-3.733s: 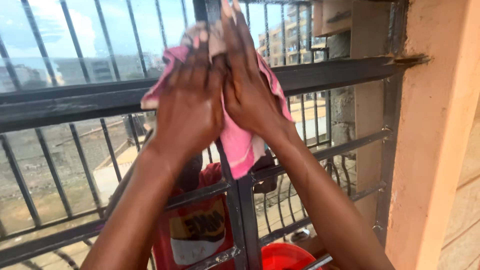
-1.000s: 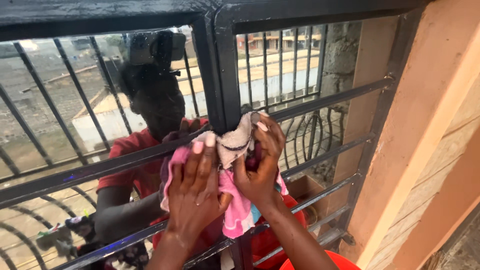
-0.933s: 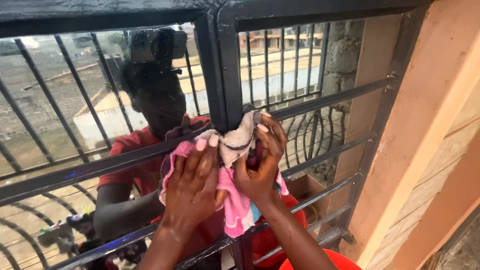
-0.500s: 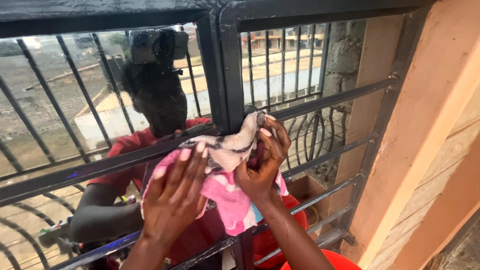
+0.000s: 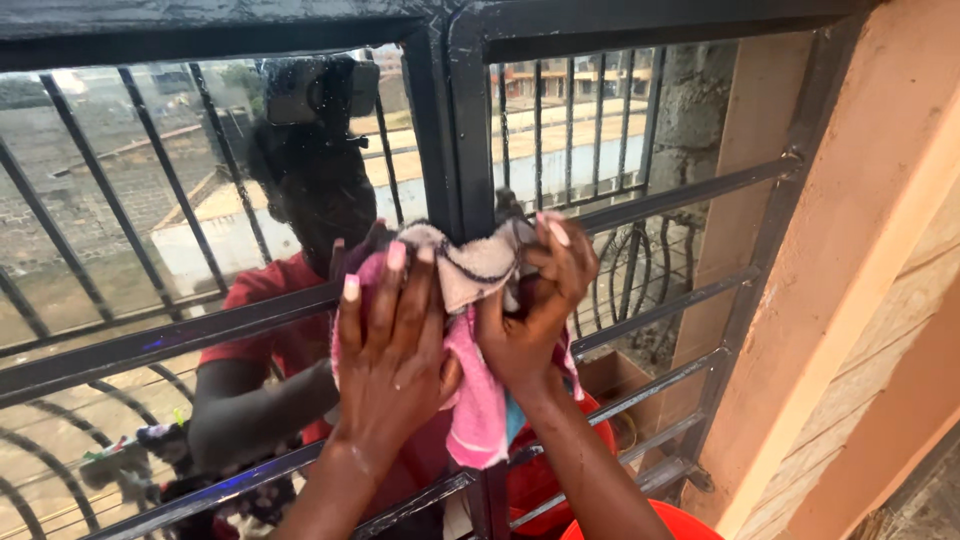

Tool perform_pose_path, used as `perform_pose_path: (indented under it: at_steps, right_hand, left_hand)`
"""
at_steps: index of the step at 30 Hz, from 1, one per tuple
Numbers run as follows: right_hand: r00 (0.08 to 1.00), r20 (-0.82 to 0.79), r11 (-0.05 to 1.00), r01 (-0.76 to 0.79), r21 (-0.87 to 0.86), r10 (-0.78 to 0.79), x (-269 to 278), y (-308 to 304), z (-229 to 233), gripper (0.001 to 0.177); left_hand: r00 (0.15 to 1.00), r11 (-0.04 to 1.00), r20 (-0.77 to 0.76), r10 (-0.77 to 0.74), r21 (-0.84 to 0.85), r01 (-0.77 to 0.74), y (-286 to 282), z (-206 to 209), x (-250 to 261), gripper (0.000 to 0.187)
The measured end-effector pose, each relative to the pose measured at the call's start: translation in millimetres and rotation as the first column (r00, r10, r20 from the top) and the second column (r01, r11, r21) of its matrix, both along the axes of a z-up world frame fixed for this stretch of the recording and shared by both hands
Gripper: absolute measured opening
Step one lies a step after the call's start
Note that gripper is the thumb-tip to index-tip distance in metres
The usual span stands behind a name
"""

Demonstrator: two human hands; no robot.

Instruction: The person washes a window by applying soapy water from a bucket and wiping the glass panes and frame with a cloth.

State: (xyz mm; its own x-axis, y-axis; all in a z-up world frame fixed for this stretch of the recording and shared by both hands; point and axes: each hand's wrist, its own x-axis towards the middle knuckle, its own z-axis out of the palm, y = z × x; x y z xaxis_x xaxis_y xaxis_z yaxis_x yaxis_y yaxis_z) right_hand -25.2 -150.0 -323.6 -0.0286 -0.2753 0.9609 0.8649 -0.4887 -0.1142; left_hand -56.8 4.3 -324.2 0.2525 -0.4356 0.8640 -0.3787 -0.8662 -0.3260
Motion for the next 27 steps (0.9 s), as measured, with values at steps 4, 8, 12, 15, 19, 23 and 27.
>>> perform_pose_path:
  at_steps: [4,8,12,15,19,23,27]
  right_hand:
    - [0.974,0.106,0.977,0.207,-0.061,-0.199,5,-5,0,0.069]
    - [0.97,0.06,0.966,0.239,-0.103,-0.234,3,-6,-2,0.07]
    - [0.999,0.029,0.998,0.044,-0.054,-0.043,16,-10,-12,0.066]
    - [0.993,0.054,0.992,0.112,-0.055,-0.109,20,-12,-16,0.066]
    - [0.984,0.076,0.98,0.169,-0.1,-0.162,15,-8,-12,0.068]
    - [0.977,0.046,0.96,0.213,-0.18,-0.208,7,-8,-23,0.07]
    - [0.987,0.038,0.962,0.159,-0.222,-0.155,2,-7,-52,0.065]
  left_hand:
    - [0.988,0.999,0.148,-0.037,0.02,0.034,0,-10,7,0.071]
    - [0.991,0.999,0.132,0.028,-0.035,-0.024,-6,-4,8,0.077]
    - [0.994,0.999,0.101,-0.032,-0.01,0.034,-4,-3,11,0.072]
    - [0.978,0.999,0.203,-0.04,0.004,0.04,0,-3,16,0.062]
    - [0.981,1.0,0.191,0.021,-0.013,-0.018,1,-3,13,0.068]
    - [0.982,0.987,0.152,0.113,0.094,-0.128,-1,-19,6,0.07]
    - [0.992,0.98,0.019,0.127,0.149,-0.128,2,-42,-1,0.071]
